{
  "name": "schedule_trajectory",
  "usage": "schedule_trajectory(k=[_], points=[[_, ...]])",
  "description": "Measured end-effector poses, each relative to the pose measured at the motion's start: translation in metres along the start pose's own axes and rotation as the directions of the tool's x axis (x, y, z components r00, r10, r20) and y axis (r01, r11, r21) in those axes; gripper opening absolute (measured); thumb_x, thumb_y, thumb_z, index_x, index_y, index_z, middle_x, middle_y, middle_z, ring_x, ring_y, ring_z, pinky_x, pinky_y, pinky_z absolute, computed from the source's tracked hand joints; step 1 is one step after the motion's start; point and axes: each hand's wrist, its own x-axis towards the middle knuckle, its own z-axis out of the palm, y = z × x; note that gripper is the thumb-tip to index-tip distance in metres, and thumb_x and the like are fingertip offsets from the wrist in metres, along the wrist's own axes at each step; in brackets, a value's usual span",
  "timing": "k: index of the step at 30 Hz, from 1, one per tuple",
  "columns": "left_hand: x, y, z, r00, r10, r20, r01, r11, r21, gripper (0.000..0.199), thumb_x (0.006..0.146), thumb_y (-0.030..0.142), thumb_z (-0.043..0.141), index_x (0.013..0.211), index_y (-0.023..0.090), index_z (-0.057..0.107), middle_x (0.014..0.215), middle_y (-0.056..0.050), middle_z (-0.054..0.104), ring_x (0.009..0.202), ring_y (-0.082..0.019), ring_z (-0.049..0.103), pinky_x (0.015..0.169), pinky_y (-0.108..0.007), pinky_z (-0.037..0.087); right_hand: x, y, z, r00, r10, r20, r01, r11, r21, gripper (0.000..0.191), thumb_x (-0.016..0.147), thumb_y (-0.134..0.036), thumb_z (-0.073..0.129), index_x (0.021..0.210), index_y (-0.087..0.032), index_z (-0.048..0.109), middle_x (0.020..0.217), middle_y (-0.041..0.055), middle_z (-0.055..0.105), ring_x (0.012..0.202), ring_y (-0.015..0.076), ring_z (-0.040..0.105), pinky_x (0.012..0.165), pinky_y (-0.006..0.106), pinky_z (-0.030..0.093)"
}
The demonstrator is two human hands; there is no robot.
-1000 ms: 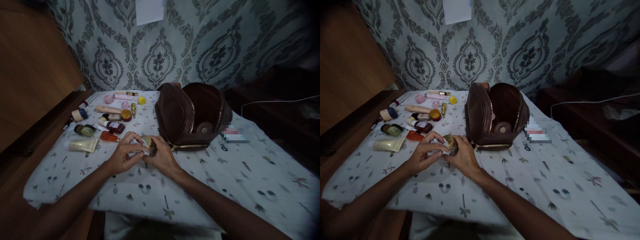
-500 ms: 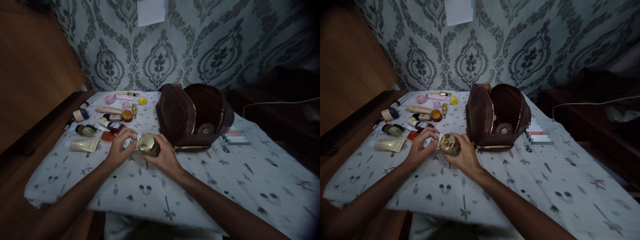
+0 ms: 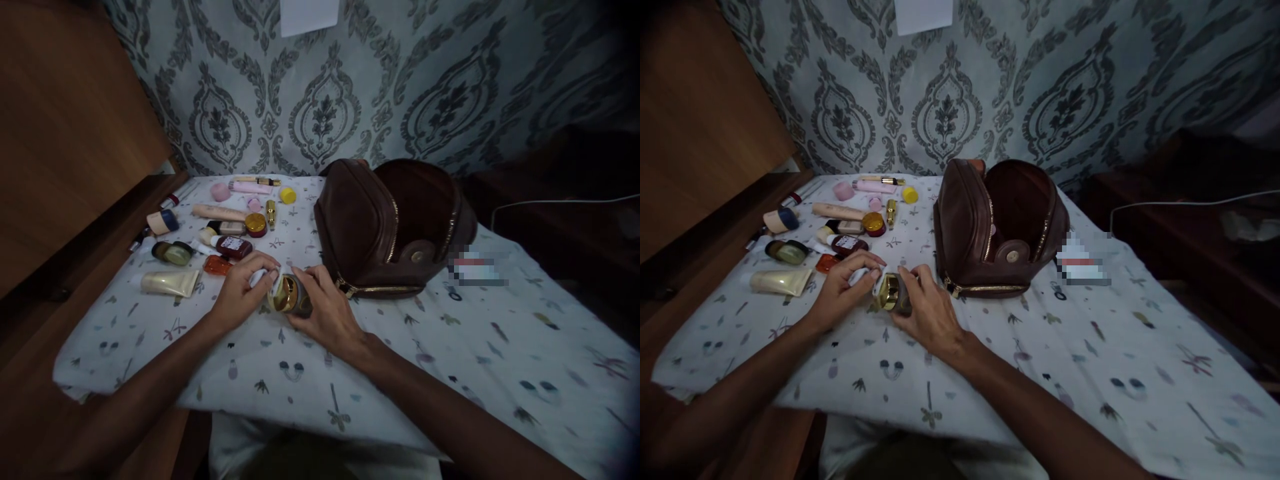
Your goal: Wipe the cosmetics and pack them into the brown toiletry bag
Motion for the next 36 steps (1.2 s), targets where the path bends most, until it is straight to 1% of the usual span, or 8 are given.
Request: schedule_trajectory(k=[8,12,16,20,25,29,32,36], points=[[-0.004,0.013,0.0,0.952,0.296,0.077,-0.303,0.949,0.088,0.008,0.094,0.018,0.054,0.097,0.02,0.061,0.092,-0.007,0.067,0.091,-0.019,0.064,0.081,-0.033,0.052,-0.002,-0.004,0.003,0.999,-0.037,0.034,0.04,0.994,-0.1,0.076,0.073,-0.019,0.066,0.143,-0.024,0.038,0.113,0.0108,0.052,0.091,0.0264,0.063,0.069,0.038,0.058],[-0.009,0.015,0.004,0.847,0.499,0.182,-0.528,0.83,0.181,0.025,0.093,0.011,0.052,0.116,0.018,0.058,0.102,-0.012,0.068,0.101,-0.022,0.065,0.086,-0.036,0.055,0.001,-0.004,0.002,0.999,-0.016,0.03,0.017,1.0,-0.021,0.07,0.074,-0.022,0.066,0.14,-0.021,0.043,0.114,0.0111,0.051,0.092,0.0259,0.063,0.073,0.039,0.057],[-0.014,0.018,0.014,0.712,0.626,0.317,-0.7,0.666,0.257,0.02,0.095,0.01,0.048,0.107,0.018,0.061,0.088,-0.007,0.068,0.091,-0.02,0.066,0.09,-0.039,0.057,0.006,0.001,0.001,0.999,0.043,0.004,-0.043,0.986,0.159,0.052,0.074,-0.019,0.06,0.125,-0.016,0.056,0.103,0.0093,0.054,0.086,0.0226,0.061,0.075,0.037,0.056],[-0.017,0.018,0.019,0.665,0.656,0.357,-0.747,0.587,0.312,0.018,0.096,0.01,0.048,0.104,0.018,0.062,0.086,-0.006,0.068,0.092,-0.02,0.065,0.093,-0.04,0.056,0.013,0.008,0.002,0.989,0.14,-0.052,-0.115,0.936,0.333,0.042,0.068,-0.014,0.055,0.109,-0.016,0.064,0.091,0.0066,0.059,0.085,0.0219,0.06,0.078,0.036,0.053],[-0.017,0.013,0.018,0.689,0.686,0.235,-0.722,0.618,0.312,0.021,0.093,0.007,0.053,0.11,0.016,0.06,0.092,-0.009,0.068,0.097,-0.021,0.064,0.09,-0.041,0.057,0.021,0.012,0.004,0.958,0.287,0.019,-0.249,0.797,0.551,0.042,0.058,-0.021,0.067,0.1,-0.018,0.065,0.095,0.0052,0.067,0.091,0.0242,0.063,0.085,0.039,0.053],[-0.017,0.011,0.017,0.734,0.672,0.095,-0.663,0.68,0.314,0.025,0.091,0.006,0.054,0.112,0.017,0.059,0.098,-0.01,0.064,0.1,-0.022,0.061,0.089,-0.04,0.055,0.023,0.005,-0.003,0.924,0.324,0.201,-0.348,0.498,0.795,0.047,0.059,-0.033,0.077,0.102,-0.02,0.064,0.098,0.0028,0.07,0.097,0.0233,0.066,0.093,0.039,0.052],[-0.017,0.012,0.016,0.807,0.59,0.027,-0.564,0.755,0.333,0.027,0.089,0.005,0.055,0.113,0.017,0.057,0.102,-0.01,0.059,0.101,-0.02,0.059,0.09,-0.036,0.053,0.022,-0.001,-0.008,0.913,0.309,0.267,-0.367,0.331,0.869,0.046,0.061,-0.036,0.081,0.102,-0.023,0.064,0.102,0.002,0.071,0.098,0.0211,0.067,0.097,0.039,0.051],[-0.016,0.012,0.014,0.903,0.423,-0.069,-0.391,0.878,0.275,0.028,0.092,0.008,0.054,0.117,0.02,0.053,0.112,-0.01,0.056,0.108,-0.02,0.056,0.096,-0.036,0.049,0.019,-0.004,-0.009,0.916,0.291,0.275,-0.35,0.247,0.903,0.054,0.06,-0.039,0.084,0.107,-0.024,0.062,0.108,0.003,0.071,0.102,0.0214,0.066,0.099,0.04,0.051]])
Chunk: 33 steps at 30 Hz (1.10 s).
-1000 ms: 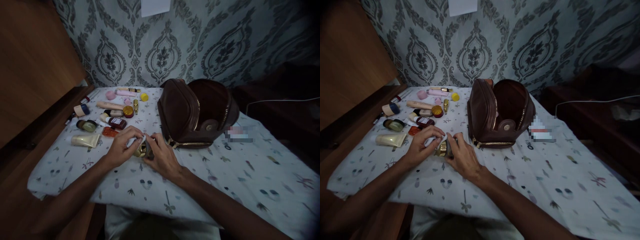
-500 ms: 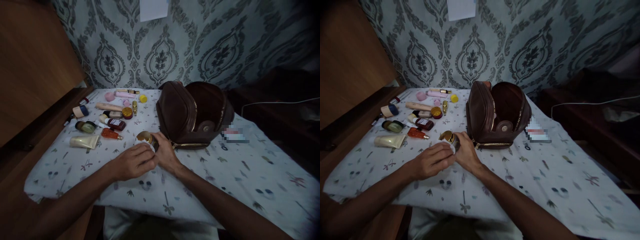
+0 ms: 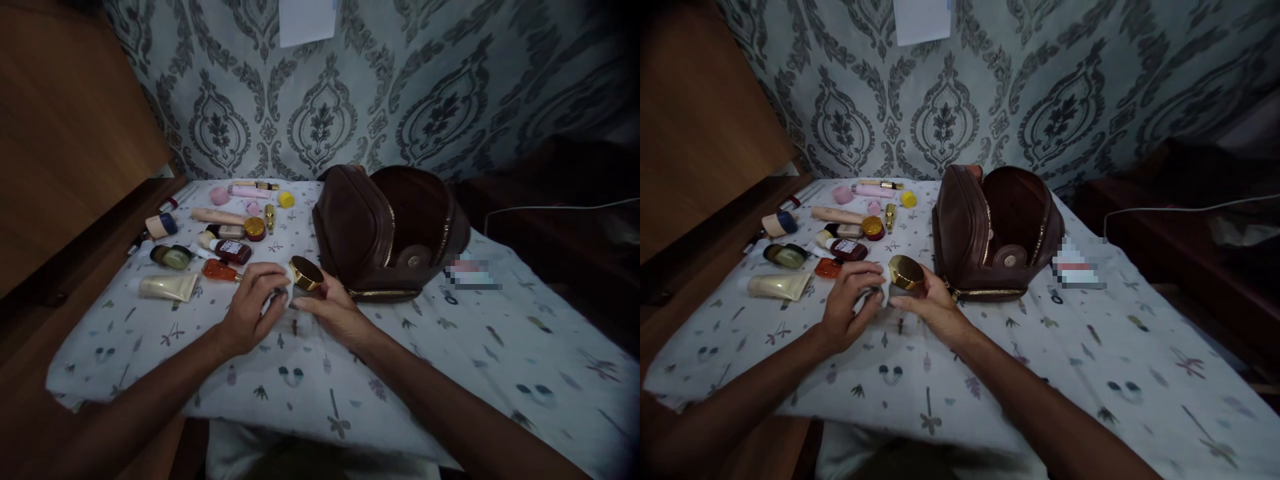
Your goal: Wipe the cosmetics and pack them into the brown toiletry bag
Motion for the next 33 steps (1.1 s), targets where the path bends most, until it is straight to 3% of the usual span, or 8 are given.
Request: schedule_trajectory(k=[5,11,18,20,22,26,31,33], points=[[0.003,-0.003,0.001,0.959,-0.279,0.054,0.284,0.942,-0.18,0.025,0.099,0.025,0.045,0.123,0.021,0.051,0.118,-0.009,0.059,0.114,-0.021,0.056,0.099,-0.036,0.045,-0.001,0.004,-0.001,0.999,0.034,0.021,-0.035,0.999,0.04,0.055,0.064,-0.038,0.082,0.113,-0.025,0.06,0.112,0.0033,0.07,0.103,0.0211,0.066,0.096,0.038,0.052],[0.002,-0.001,0.011,0.789,-0.59,0.172,0.604,0.689,-0.401,0.038,0.098,0.045,0.046,0.126,0.02,0.054,0.129,-0.008,0.061,0.122,-0.024,0.054,0.107,-0.038,0.039,0.0,0.005,0.0,1.0,0.007,0.006,-0.007,0.999,0.041,0.065,0.064,-0.036,0.084,0.122,-0.026,0.057,0.123,0.0047,0.068,0.116,0.0231,0.063,0.106,0.041,0.046],[0.008,0.003,0.023,0.419,-0.727,0.544,0.652,-0.175,-0.737,0.031,0.098,0.043,0.046,0.117,0.02,0.056,0.105,-0.006,0.071,0.093,-0.022,0.07,0.082,-0.036,0.058,-0.003,-0.001,-0.002,0.997,0.077,0.031,-0.077,0.997,0.007,0.092,0.059,-0.034,0.089,0.141,-0.028,0.048,0.139,0.0052,0.058,0.128,0.0245,0.054,0.111,0.04,0.04],[0.01,0.003,0.021,0.335,-0.68,0.652,0.636,-0.348,-0.689,0.027,0.098,0.037,0.046,0.116,0.02,0.056,0.099,-0.006,0.072,0.078,-0.02,0.071,0.069,-0.035,0.061,-0.002,-0.001,-0.004,0.994,0.094,0.054,-0.093,0.995,-0.025,0.095,0.059,-0.038,0.089,0.143,-0.028,0.047,0.137,0.0058,0.059,0.123,0.0245,0.057,0.107,0.04,0.044],[0.011,0.002,0.018,0.316,-0.646,0.695,0.608,-0.425,-0.671,0.023,0.096,0.035,0.05,0.112,0.02,0.056,0.097,-0.006,0.072,0.069,-0.018,0.07,0.06,-0.031,0.06,-0.002,0.0,-0.006,0.994,0.09,0.064,-0.085,0.994,-0.072,0.094,0.059,-0.042,0.089,0.142,-0.028,0.047,0.136,0.0066,0.059,0.119,0.0246,0.059,0.103,0.04,0.047],[0.007,0.0,0.016,0.441,-0.737,0.512,0.558,-0.222,-0.799,0.032,0.085,0.034,0.067,0.112,0.023,0.053,0.099,-0.002,0.068,0.077,-0.016,0.069,0.061,-0.023,0.055,-0.002,0.001,-0.007,0.998,-0.062,-0.001,0.059,0.963,-0.263,0.089,0.063,-0.045,0.087,0.14,-0.026,0.047,0.136,0.009,0.056,0.124,0.0265,0.054,0.103,0.041,0.046],[0.003,0.0,0.009,0.634,-0.746,0.203,0.665,0.392,-0.635,0.032,0.083,0.039,0.069,0.108,0.025,0.053,0.105,0.0,0.059,0.093,-0.017,0.058,0.079,-0.025,0.048,-0.004,0.001,-0.006,0.981,-0.185,-0.055,0.141,0.885,-0.443,0.075,0.069,-0.051,0.082,0.132,-0.025,0.05,0.117,0.009,0.06,0.103,0.0241,0.061,0.078,0.034,0.055],[0.003,0.0,0.007,0.701,-0.7,0.137,0.65,0.548,-0.527,0.027,0.084,0.037,0.066,0.104,0.024,0.053,0.101,0.0,0.056,0.095,-0.018,0.054,0.086,-0.027,0.045,-0.006,0.003,-0.006,0.985,-0.171,-0.025,0.142,0.881,-0.451,0.065,0.074,-0.05,0.078,0.127,-0.025,0.052,0.11,0.0079,0.062,0.095,0.0218,0.062,0.071,0.031,0.054]])
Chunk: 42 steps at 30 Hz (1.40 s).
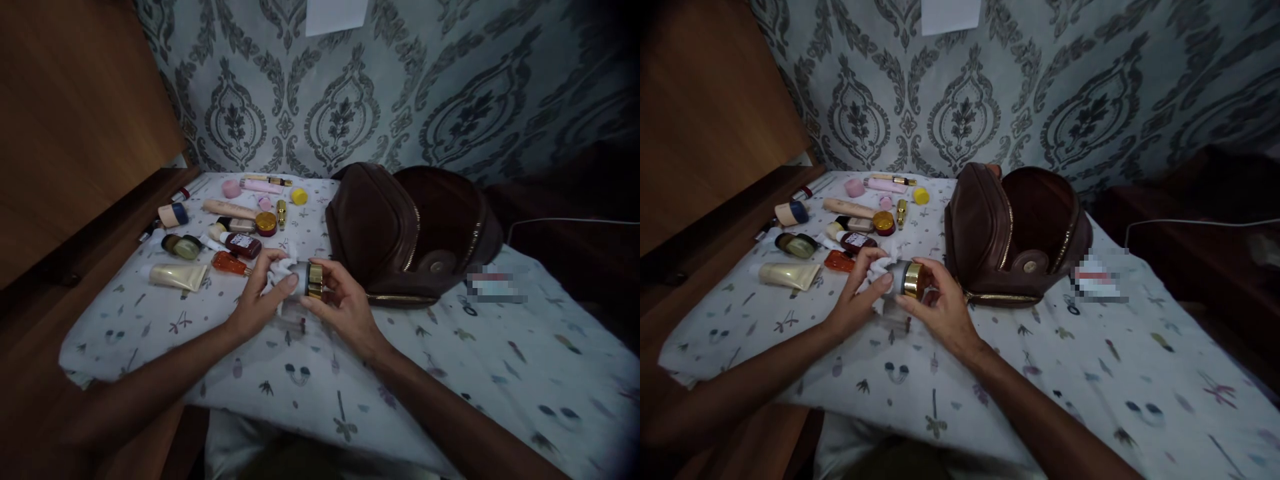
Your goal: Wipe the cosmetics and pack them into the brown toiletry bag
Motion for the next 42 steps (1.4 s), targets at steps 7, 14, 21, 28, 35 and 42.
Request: schedule_trajectory(k=[7,14,21,28,35,42], points=[[0.005,-0.001,-0.002,0.986,-0.153,0.074,0.156,0.987,-0.045,0.017,0.088,0.037,0.059,0.095,0.024,0.052,0.08,0.005,0.05,0.074,-0.012,0.05,0.069,-0.022,0.042,-0.004,0.002,0.001,0.944,-0.313,0.103,0.33,0.898,-0.291,0.056,0.081,-0.043,0.075,0.13,-0.026,0.054,0.113,0.0083,0.06,0.101,0.0237,0.062,0.085,0.038,0.056],[0.014,0.003,-0.003,0.84,-0.501,0.208,0.54,0.804,-0.247,0.038,0.076,0.047,0.071,0.098,0.022,0.052,0.07,0.005,0.055,0.048,-0.011,0.051,0.036,-0.019,0.035,-0.005,-0.002,-0.004,0.809,-0.519,0.276,0.586,0.678,-0.443,0.052,0.092,-0.029,0.063,0.142,-0.032,0.046,0.127,0.0105,0.055,0.117,0.0251,0.058,0.096,0.04,0.053],[0.009,0.004,-0.003,0.901,-0.422,0.101,0.433,0.864,-0.258,0.039,0.078,0.051,0.07,0.1,0.023,0.053,0.073,0.004,0.054,0.049,-0.009,0.052,0.035,-0.018,0.039,-0.003,0.005,-0.004,0.95,-0.304,0.075,0.309,0.875,-0.372,0.07,0.082,-0.047,0.072,0.142,-0.028,0.042,0.12,0.0112,0.056,0.099,0.0242,0.062,0.067,0.034,0.057],[0.004,0.005,-0.006,0.971,-0.211,0.111,0.22,0.973,-0.074,0.028,0.087,0.05,0.059,0.098,0.025,0.051,0.074,0.005,0.053,0.053,-0.011,0.053,0.041,-0.019,0.045,-0.002,0.003,0.001,0.997,-0.031,0.077,0.039,0.994,-0.104,0.054,0.08,-0.049,0.074,0.123,-0.023,0.053,0.091,0.0027,0.063,0.079,0.0178,0.062,0.063,0.029,0.052],[0.012,0.001,-0.005,0.927,-0.374,-0.019,0.353,0.891,-0.285,0.025,0.081,0.042,0.065,0.091,0.023,0.053,0.07,0.005,0.051,0.052,-0.01,0.051,0.047,-0.02,0.045,-0.002,0.005,0.003,0.99,-0.086,0.112,0.083,0.996,0.032,0.056,0.075,-0.043,0.079,0.122,-0.025,0.056,0.107,0.006,0.063,0.093,0.0203,0.064,0.073,0.032,0.057],[0.017,-0.007,0.003,0.882,-0.462,-0.096,0.369,0.802,-0.469,0.033,0.076,0.046,0.072,0.091,0.019,0.059,0.078,0.003,0.061,0.072,-0.013,0.061,0.065,-0.023,0.052,-0.003,0.007,0.005,0.969,-0.248,-0.002,0.248,0.967,-0.051,0.052,0.078,-0.04,0.079,0.124,-0.029,0.057,0.107,0.0054,0.059,0.098,0.021,0.061,0.077,0.033,0.058]])
